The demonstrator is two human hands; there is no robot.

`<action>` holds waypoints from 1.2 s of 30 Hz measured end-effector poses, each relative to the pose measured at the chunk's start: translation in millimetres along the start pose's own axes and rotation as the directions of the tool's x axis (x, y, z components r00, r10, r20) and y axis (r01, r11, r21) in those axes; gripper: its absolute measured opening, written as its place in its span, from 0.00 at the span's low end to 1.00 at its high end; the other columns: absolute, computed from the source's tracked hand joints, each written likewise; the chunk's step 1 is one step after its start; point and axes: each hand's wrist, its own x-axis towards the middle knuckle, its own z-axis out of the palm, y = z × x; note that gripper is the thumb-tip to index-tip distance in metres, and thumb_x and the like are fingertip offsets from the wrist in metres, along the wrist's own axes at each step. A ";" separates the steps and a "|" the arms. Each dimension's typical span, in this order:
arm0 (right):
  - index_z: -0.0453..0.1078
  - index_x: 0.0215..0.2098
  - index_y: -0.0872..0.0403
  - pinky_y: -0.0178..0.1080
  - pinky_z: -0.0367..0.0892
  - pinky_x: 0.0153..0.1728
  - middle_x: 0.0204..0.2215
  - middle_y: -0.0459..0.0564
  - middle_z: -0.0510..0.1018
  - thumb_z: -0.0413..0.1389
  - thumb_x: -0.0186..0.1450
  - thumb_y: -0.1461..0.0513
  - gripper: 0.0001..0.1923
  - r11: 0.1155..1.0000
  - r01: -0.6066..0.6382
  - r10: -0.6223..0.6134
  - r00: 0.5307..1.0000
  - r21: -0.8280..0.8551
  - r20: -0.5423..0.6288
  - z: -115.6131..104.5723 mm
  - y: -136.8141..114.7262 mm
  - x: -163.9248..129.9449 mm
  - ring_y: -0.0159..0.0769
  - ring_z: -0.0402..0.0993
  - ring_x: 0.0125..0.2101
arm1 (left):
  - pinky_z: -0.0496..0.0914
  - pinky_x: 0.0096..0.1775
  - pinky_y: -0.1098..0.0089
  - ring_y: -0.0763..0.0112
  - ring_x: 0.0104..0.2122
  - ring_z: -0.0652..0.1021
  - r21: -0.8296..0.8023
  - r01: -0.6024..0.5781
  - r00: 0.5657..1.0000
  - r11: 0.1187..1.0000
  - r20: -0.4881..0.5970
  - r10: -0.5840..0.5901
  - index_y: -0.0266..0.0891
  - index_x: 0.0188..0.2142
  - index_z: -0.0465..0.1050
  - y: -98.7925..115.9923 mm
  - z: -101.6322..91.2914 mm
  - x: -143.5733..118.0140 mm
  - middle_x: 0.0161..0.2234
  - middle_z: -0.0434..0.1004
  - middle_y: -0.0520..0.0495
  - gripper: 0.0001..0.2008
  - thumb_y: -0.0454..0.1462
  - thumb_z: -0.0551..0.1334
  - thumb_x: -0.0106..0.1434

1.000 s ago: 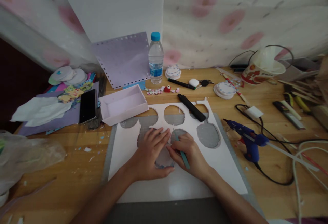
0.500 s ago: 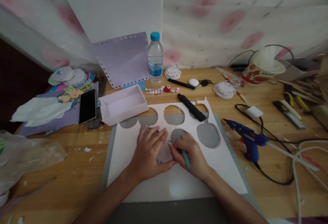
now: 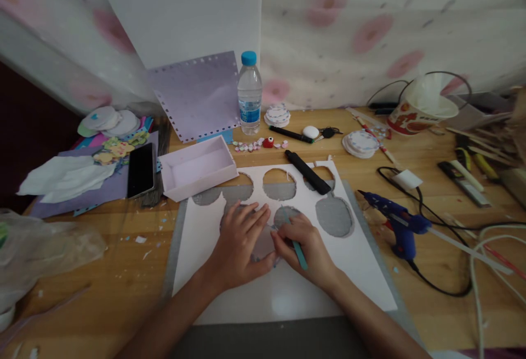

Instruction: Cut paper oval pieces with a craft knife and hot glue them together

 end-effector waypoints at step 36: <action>0.60 0.24 0.52 0.35 0.60 0.27 0.21 0.44 0.65 0.47 0.70 0.56 0.17 0.903 -0.222 0.124 0.954 0.367 0.273 -10.2 5.0 0.5 0.32 0.63 0.25 | 0.64 0.58 0.48 0.54 0.61 0.65 -0.433 -0.048 0.998 0.900 0.011 0.058 0.52 0.58 0.67 -26.7 -19.9 -5.1 0.54 0.75 0.44 0.31 0.45 0.70 0.55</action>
